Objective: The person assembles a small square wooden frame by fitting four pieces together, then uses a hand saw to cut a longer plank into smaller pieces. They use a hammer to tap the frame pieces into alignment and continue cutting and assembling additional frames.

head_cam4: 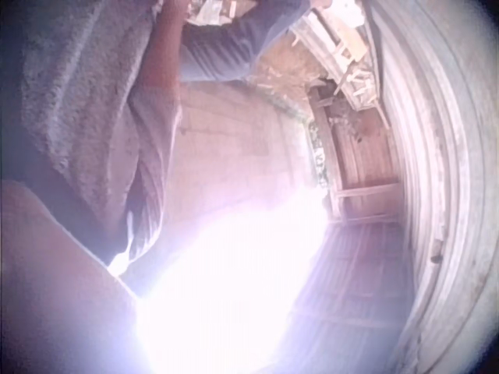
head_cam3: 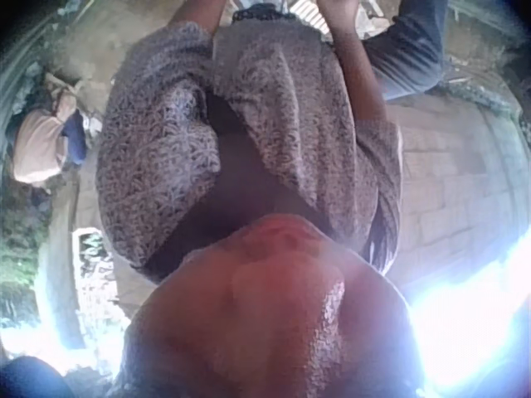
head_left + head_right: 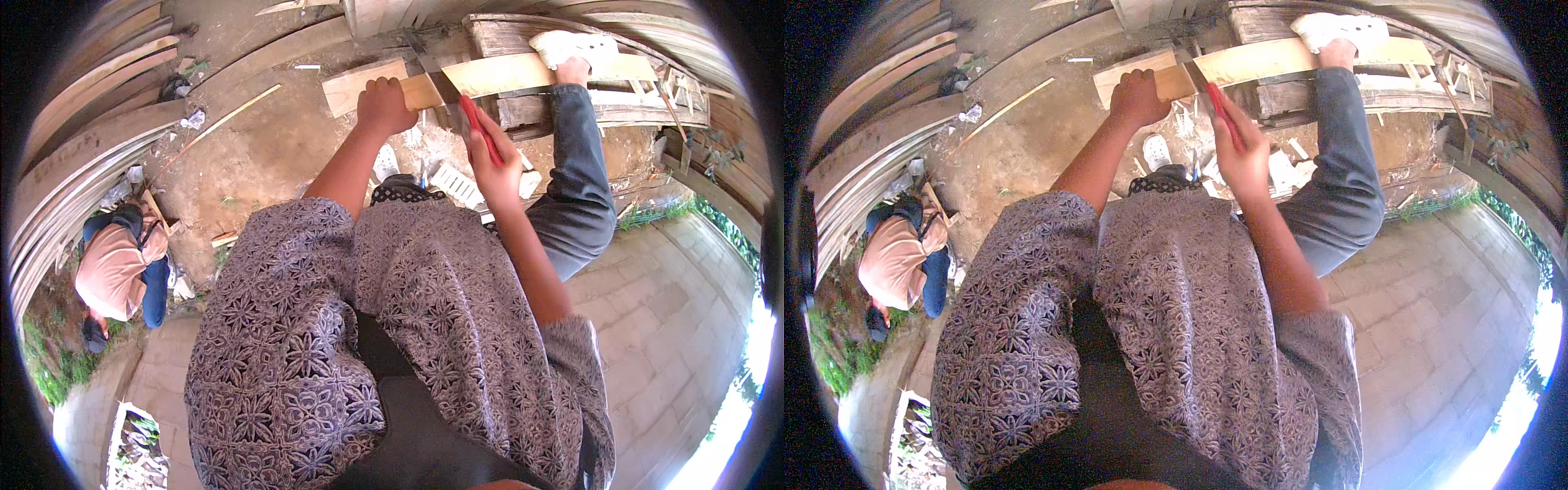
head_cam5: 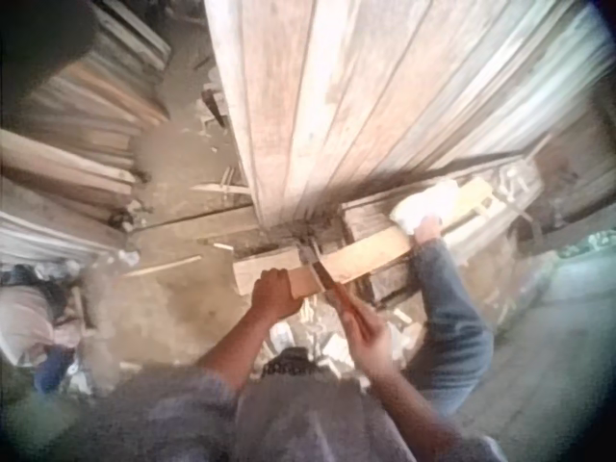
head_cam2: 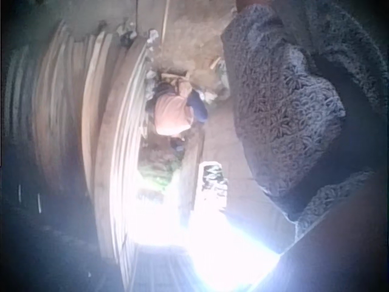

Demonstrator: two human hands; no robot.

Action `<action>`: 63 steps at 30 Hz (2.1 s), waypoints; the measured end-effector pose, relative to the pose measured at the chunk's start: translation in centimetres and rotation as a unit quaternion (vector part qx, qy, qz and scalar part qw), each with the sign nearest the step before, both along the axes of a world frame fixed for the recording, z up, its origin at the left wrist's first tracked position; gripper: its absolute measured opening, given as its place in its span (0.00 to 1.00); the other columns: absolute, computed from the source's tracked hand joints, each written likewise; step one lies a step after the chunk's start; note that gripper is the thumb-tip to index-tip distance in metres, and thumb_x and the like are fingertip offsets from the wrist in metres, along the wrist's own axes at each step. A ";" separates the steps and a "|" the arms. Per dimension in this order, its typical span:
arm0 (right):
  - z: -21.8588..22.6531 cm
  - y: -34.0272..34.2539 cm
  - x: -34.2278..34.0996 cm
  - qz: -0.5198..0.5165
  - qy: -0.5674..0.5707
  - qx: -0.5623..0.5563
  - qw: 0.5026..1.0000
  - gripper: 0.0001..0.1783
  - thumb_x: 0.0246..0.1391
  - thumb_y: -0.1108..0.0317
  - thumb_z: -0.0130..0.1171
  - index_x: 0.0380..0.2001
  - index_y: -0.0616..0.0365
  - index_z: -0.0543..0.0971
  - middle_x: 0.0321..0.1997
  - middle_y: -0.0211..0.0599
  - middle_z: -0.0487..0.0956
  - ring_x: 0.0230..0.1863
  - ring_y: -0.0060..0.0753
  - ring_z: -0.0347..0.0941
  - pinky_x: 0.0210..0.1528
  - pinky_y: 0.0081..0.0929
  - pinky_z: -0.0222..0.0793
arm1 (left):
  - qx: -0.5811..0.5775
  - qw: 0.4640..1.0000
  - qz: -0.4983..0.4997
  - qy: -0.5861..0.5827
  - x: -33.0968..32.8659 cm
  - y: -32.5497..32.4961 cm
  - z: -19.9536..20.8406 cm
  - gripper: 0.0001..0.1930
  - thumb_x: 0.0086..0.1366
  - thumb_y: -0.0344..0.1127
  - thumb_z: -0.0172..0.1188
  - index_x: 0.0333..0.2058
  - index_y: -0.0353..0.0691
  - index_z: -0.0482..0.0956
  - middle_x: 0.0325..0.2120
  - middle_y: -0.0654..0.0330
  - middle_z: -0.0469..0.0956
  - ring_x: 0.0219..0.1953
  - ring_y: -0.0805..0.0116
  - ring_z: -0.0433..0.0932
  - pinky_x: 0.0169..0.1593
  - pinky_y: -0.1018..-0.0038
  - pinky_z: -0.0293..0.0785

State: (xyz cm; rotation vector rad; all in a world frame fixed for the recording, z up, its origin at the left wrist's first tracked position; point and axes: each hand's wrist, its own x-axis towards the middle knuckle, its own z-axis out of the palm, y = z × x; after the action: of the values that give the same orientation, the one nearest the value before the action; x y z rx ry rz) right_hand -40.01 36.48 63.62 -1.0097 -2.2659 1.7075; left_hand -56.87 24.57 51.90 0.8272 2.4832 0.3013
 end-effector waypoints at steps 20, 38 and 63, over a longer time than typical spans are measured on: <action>9.8 0.1 9.4 -0.097 -0.025 -0.044 0.994 0.22 0.64 0.68 0.55 0.58 0.69 0.72 0.47 0.34 0.79 0.42 0.18 0.71 0.46 0.16 0.67 | 0.086 0.995 0.044 -0.028 1.5 -1.1 -3.3 0.56 0.42 0.54 0.77 0.64 0.33 0.55 0.57 0.42 0.61 0.59 0.47 0.63 0.60 0.54 0.66; 8.1 -0.5 13.1 -0.123 -0.059 -0.063 0.989 0.23 0.63 0.65 0.58 0.58 0.65 0.73 0.51 0.36 0.79 0.47 0.19 0.72 0.51 0.18 0.66 | 0.296 0.759 0.471 -0.338 2.9 -1.9 -4.8 0.23 0.51 0.44 0.76 0.39 0.31 0.82 0.37 0.54 0.83 0.37 0.64 0.81 0.42 0.69 0.76; 7.5 -0.9 13.0 -0.154 -0.025 -0.120 0.980 0.23 0.64 0.66 0.57 0.60 0.62 0.72 0.43 0.27 0.79 0.34 0.13 0.69 0.38 0.13 0.66 | 0.259 0.699 0.529 -0.406 3.9 -3.0 -10.1 0.29 0.53 0.56 0.73 0.40 0.36 0.77 0.33 0.57 0.79 0.30 0.66 0.78 0.30 0.67 0.75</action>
State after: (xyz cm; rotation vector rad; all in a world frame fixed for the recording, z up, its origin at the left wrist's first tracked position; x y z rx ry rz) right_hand -27.03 35.61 71.09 -1.3830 -1.8354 1.8613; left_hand -52.96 21.58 41.83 -0.6300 1.6834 1.4367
